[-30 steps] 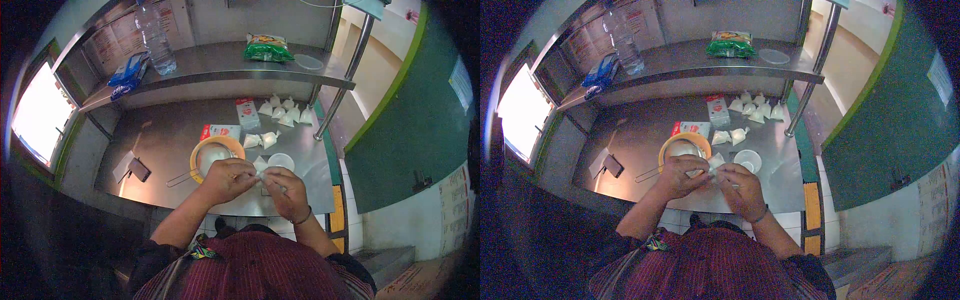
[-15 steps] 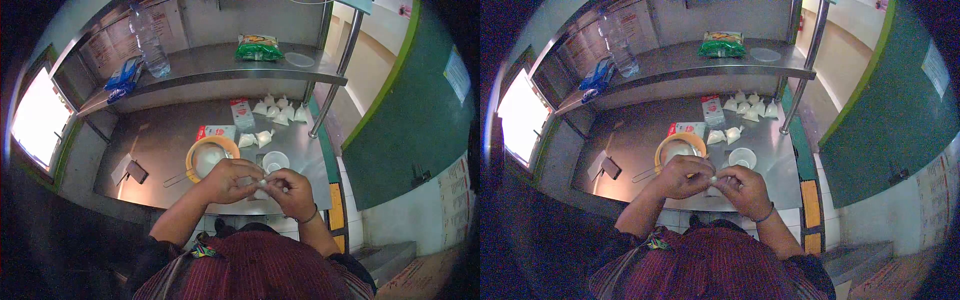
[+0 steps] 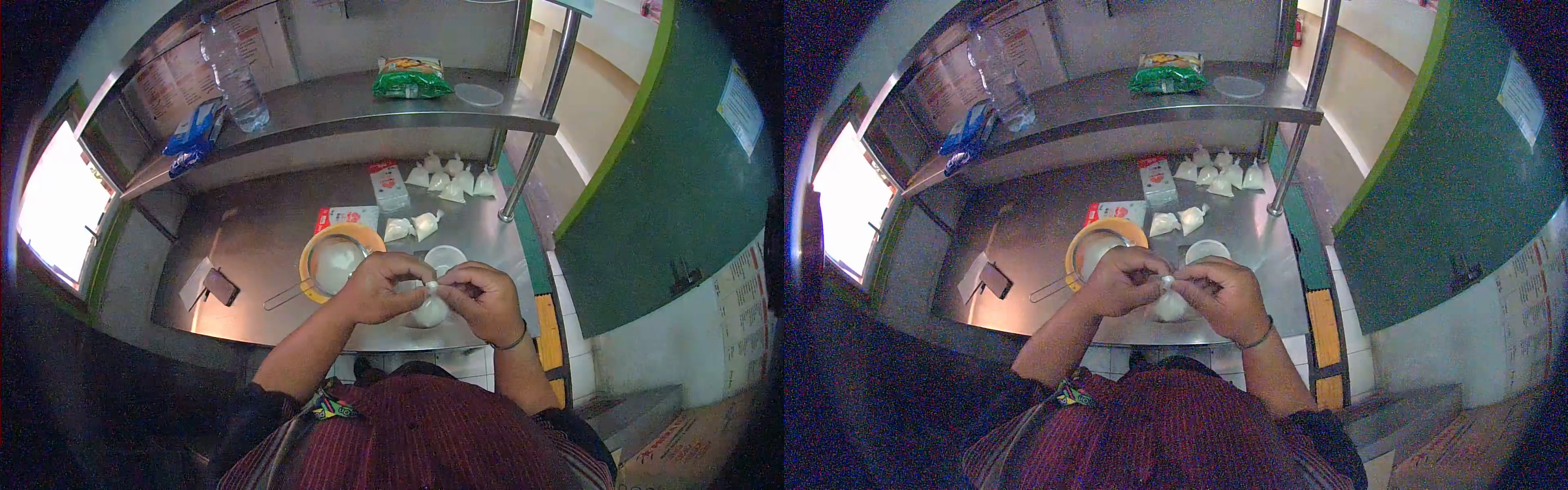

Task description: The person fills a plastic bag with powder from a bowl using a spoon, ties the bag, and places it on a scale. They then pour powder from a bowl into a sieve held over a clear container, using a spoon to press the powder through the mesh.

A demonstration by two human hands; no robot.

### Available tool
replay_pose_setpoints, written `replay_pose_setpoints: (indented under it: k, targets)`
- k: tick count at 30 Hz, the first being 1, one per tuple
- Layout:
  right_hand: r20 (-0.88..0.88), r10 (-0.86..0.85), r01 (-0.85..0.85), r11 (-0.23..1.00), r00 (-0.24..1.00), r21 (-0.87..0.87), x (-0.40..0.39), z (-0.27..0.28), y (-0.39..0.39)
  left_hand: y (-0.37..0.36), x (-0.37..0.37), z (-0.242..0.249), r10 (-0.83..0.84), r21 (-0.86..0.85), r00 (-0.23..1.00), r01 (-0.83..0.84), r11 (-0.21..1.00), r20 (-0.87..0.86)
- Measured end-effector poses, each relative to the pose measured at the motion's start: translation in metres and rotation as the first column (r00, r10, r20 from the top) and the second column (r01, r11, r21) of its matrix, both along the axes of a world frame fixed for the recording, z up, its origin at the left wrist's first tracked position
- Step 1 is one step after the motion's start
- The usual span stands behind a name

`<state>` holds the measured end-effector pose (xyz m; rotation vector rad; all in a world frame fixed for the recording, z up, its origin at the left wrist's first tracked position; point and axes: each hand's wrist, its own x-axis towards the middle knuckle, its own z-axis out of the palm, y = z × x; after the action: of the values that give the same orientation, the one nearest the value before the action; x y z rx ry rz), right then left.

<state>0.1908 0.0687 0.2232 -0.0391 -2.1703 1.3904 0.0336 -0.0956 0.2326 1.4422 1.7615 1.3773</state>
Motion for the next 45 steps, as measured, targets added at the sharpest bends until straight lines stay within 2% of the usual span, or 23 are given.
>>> replay_pose_setpoints:
  k: [1, 4, 8, 10, 11, 12, 13, 14, 15, 16, 18, 22, 24, 25, 26, 27, 28, 30, 34, 37, 39, 44, 45]
  targets:
    - [-0.001, 0.0, 0.0, 1.0, 1.0, 0.0, -0.001, 0.0, -0.001, 0.001, -0.001, 0.003, -0.028, -0.014, 0.997, 0.029, 0.999, 0.077]
    - [-0.023, -0.038, 0.037, 0.998, 0.999, -0.055, -0.002, -0.001, -0.002, 0.003, -0.005, -0.001, -0.055, 0.004, 0.988, 0.055, 0.998, 0.144]
    - [-0.005, 0.034, -0.034, 0.997, 0.999, -0.068, -0.004, 0.0, 0.006, 0.004, -0.001, -0.008, -0.035, 0.03, 0.981, 0.03, 0.999, 0.192]
    - [0.034, 0.042, -0.041, 0.998, 0.999, -0.041, -0.007, -0.002, 0.011, 0.005, 0.006, -0.001, 0.092, -0.039, 0.995, -0.094, 0.995, -0.042]
    - [0.031, 0.03, -0.031, 0.998, 0.999, 0.062, -0.009, -0.002, 0.013, 0.005, 0.011, 0.005, 0.095, -0.039, 0.995, -0.097, 0.995, -0.041]
    - [0.026, 0.017, -0.021, 0.986, 1.0, 0.165, -0.01, -0.002, 0.015, 0.005, 0.018, 0.012, 0.167, -0.074, 0.98, -0.176, 0.982, -0.113]
    - [0.027, 0.019, -0.023, 0.986, 0.999, 0.165, -0.011, -0.004, 0.016, 0.005, 0.022, 0.014, 0.233, -0.104, 0.954, -0.255, 0.961, -0.186]
    - [-0.017, 0.01, -0.006, 0.968, 1.0, 0.25, -0.012, -0.005, 0.017, 0.005, 0.023, 0.013, 0.235, -0.103, 0.954, -0.256, 0.961, -0.187]
    - [-0.061, 0.006, 0.014, 0.944, 0.998, 0.331, -0.013, -0.006, 0.017, 0.005, 0.023, 0.011, 0.232, -0.043, 0.939, -0.251, 0.967, -0.254]
    - [-0.06, 0.01, 0.011, 0.944, 0.998, 0.331, -0.014, -0.006, 0.015, 0.005, 0.024, 0.009, 0.234, 0.017, 0.918, -0.241, 0.97, -0.32]
    - [-0.104, -0.045, 0.079, 0.931, 0.994, 0.355, -0.013, -0.006, 0.006, 0.005, 0.028, 0.003, 0.254, 0.061, 0.92, -0.247, 0.967, -0.298]
    - [-0.135, -0.056, 0.099, 0.935, 0.989, 0.341, -0.013, -0.012, 0.002, 0.003, 0.03, 0.003, 0.233, 0.139, 0.92, -0.198, 0.97, -0.314]
    - [-0.035, -0.093, 0.099, 0.966, 0.995, 0.237, -0.009, -0.014, -0.001, 0.003, 0.032, 0.006, 0.243, 0.095, 0.922, -0.225, 0.97, -0.302]
    - [-0.034, -0.09, 0.095, 0.966, 0.995, 0.238, -0.008, -0.014, -0.001, 0.003, 0.033, 0.007, 0.253, 0.055, 0.922, -0.249, 0.967, -0.292]
    - [-0.022, -0.065, 0.068, 0.985, 0.998, 0.16, -0.006, -0.014, 0.0, 0.004, 0.034, 0.003, 0.257, 0.056, 0.921, -0.252, 0.966, -0.292]
    - [-0.012, -0.039, 0.04, 0.996, 0.999, 0.08, -0.005, -0.014, 0.001, 0.005, 0.034, -0.004, 0.263, 0.063, 0.956, -0.257, 0.964, -0.128]
    - [-0.012, -0.034, 0.035, 0.996, 0.999, 0.081, -0.004, -0.015, 0.001, 0.005, 0.035, -0.008, 0.261, 0.069, 0.965, -0.263, 0.962, 0.041]
    - [0.008, 0.033, -0.032, 0.996, 0.999, -0.08, -0.002, -0.018, 0.002, 0.004, 0.037, -0.008, 0.278, 0.044, 0.96, -0.277, 0.96, -0.013]
    - [0.091, -0.001, 0.006, 0.998, 0.996, -0.056, 0.003, -0.021, 0.007, 0.002, 0.039, -0.006, 0.259, -0.009, 0.962, -0.261, 0.965, -0.089]
    - [0.101, -0.033, 0.028, 0.998, 0.994, 0.053, 0.008, -0.018, 0.007, -0.003, 0.042, 0.005, 0.215, -0.078, 0.965, -0.229, 0.97, -0.149]
    - [0.075, -0.04, 0.03, 0.991, 0.996, 0.127, 0.008, -0.021, 0.008, -0.003, 0.041, 0.0, 0.205, -0.051, 0.969, -0.213, 0.976, -0.136]
    - [0.08, -0.035, 0.023, 0.989, 0.996, 0.146, 0.011, -0.016, 0.003, -0.003, 0.045, 0.002, 0.199, -0.03, 0.97, -0.204, 0.978, -0.137]
    - [0.097, -0.022, 0.005, 0.984, 0.995, 0.18, 0.012, -0.017, 0.003, -0.004, 0.045, 0.004, 0.159, -0.101, 0.981, -0.171, 0.98, -0.111]
